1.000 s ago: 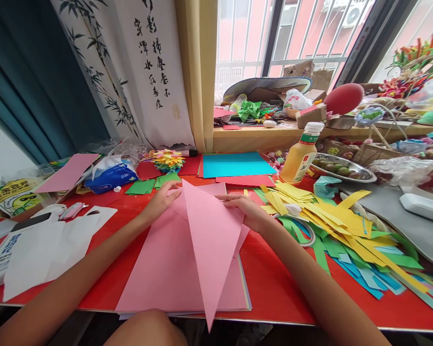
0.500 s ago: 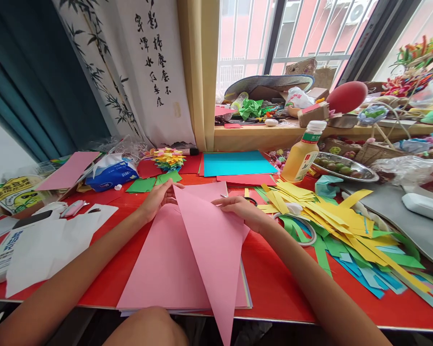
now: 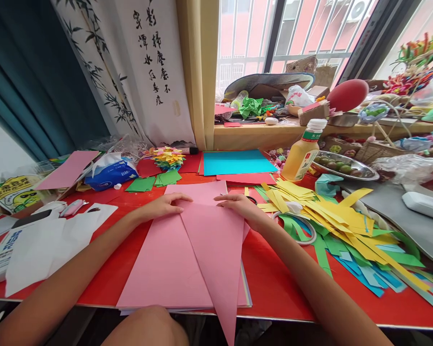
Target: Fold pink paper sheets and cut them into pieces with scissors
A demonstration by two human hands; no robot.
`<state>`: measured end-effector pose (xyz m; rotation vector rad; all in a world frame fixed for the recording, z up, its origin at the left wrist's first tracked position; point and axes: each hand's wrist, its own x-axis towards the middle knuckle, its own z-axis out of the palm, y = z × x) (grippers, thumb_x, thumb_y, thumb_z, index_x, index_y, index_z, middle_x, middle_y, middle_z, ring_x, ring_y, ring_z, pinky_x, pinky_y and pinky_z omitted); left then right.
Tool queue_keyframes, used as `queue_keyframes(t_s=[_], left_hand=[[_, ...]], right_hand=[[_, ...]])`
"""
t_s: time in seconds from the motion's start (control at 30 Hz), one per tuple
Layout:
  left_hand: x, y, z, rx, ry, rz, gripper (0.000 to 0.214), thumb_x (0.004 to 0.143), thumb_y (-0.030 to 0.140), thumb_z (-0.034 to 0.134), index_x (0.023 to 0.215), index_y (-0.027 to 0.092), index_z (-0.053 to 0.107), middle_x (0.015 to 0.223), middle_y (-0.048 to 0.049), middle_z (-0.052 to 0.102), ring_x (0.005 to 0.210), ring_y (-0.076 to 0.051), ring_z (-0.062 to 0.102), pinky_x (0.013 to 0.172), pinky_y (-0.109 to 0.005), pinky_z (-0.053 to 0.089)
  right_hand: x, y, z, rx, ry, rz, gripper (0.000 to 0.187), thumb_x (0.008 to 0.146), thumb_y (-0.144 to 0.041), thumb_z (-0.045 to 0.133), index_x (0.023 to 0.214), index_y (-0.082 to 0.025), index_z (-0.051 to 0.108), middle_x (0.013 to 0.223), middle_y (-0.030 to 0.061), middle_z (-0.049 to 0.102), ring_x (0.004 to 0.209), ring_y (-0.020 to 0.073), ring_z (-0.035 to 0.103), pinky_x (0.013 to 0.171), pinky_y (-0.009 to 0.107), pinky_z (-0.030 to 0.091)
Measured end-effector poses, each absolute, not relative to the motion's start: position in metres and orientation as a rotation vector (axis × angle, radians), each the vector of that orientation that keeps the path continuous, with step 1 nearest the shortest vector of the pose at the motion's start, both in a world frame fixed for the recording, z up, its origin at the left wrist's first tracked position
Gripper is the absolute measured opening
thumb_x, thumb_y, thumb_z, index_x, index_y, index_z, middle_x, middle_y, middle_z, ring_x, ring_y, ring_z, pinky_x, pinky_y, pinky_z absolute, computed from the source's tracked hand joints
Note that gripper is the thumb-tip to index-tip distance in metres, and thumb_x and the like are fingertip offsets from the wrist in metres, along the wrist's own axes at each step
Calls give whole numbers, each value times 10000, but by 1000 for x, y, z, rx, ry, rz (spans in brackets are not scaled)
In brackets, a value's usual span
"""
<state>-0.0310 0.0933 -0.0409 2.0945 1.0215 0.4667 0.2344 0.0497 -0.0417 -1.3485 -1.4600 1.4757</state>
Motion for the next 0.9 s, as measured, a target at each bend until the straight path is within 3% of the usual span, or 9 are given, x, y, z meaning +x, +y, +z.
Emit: queue_keyframes(t_s=[0.1, 0.23, 0.33, 0.47, 0.6, 0.77, 0.9], left_hand=[[-33, 98, -46, 1972, 1136, 679, 314, 683, 298, 552, 970, 200, 634, 1073, -40, 605, 944, -200, 533, 797, -300, 421], [-36, 106, -50, 1706, 1237, 1023, 259, 674, 315, 558, 877, 176, 638, 852, -27, 605, 661, -126, 505, 591, -250, 415], [-39, 109, -50, 1623, 1263, 1137, 231, 660, 297, 566, 833, 162, 635, 786, -17, 589, 601, -107, 476, 547, -239, 402], [-41, 110, -50, 1745, 1379, 1109, 210, 720, 259, 495, 844, 176, 642, 885, -36, 633, 781, -161, 551, 703, -290, 437], [-38, 107, -53, 2216, 1459, 992, 215, 761, 258, 464, 861, 202, 645, 971, -48, 642, 973, -220, 528, 906, -377, 363], [-27, 96, -57, 2412, 1308, 862, 275, 812, 294, 425, 1010, 197, 588, 1089, -58, 601, 1066, -208, 493, 960, -368, 342], [-19, 87, -59, 2362, 1254, 767, 425, 815, 371, 441, 1197, 185, 465, 1268, -82, 480, 1183, -210, 415, 1007, -369, 310]], right_hand=[[236, 54, -42, -1336, -1226, 1505, 385, 763, -424, 559, 1073, -204, 619, 1046, 84, 640, 826, 162, 609, 562, 206, 473], [238, 58, -42, -1203, -1065, 1579, 328, 820, -392, 496, 1028, -167, 613, 966, 102, 661, 743, 150, 627, 583, 223, 504], [239, 59, -42, -1150, -1043, 1583, 242, 829, -290, 495, 1007, -177, 614, 966, 96, 666, 756, 150, 634, 584, 216, 510], [239, 58, -44, -1111, -1057, 1577, 239, 818, -239, 516, 1032, -209, 617, 983, 60, 664, 724, 119, 629, 558, 186, 502], [238, 57, -44, -1052, -1061, 1607, 280, 814, -211, 519, 1080, -219, 607, 995, 47, 659, 753, 103, 628, 602, 176, 503], [236, 58, -47, -1080, -1069, 1612, 323, 808, -193, 524, 1125, -208, 586, 1003, 54, 659, 757, 100, 630, 607, 178, 503], [232, 55, -50, -1073, -1121, 1633, 342, 801, -222, 540, 1141, -234, 577, 1036, 44, 653, 814, 120, 634, 640, 197, 511]])
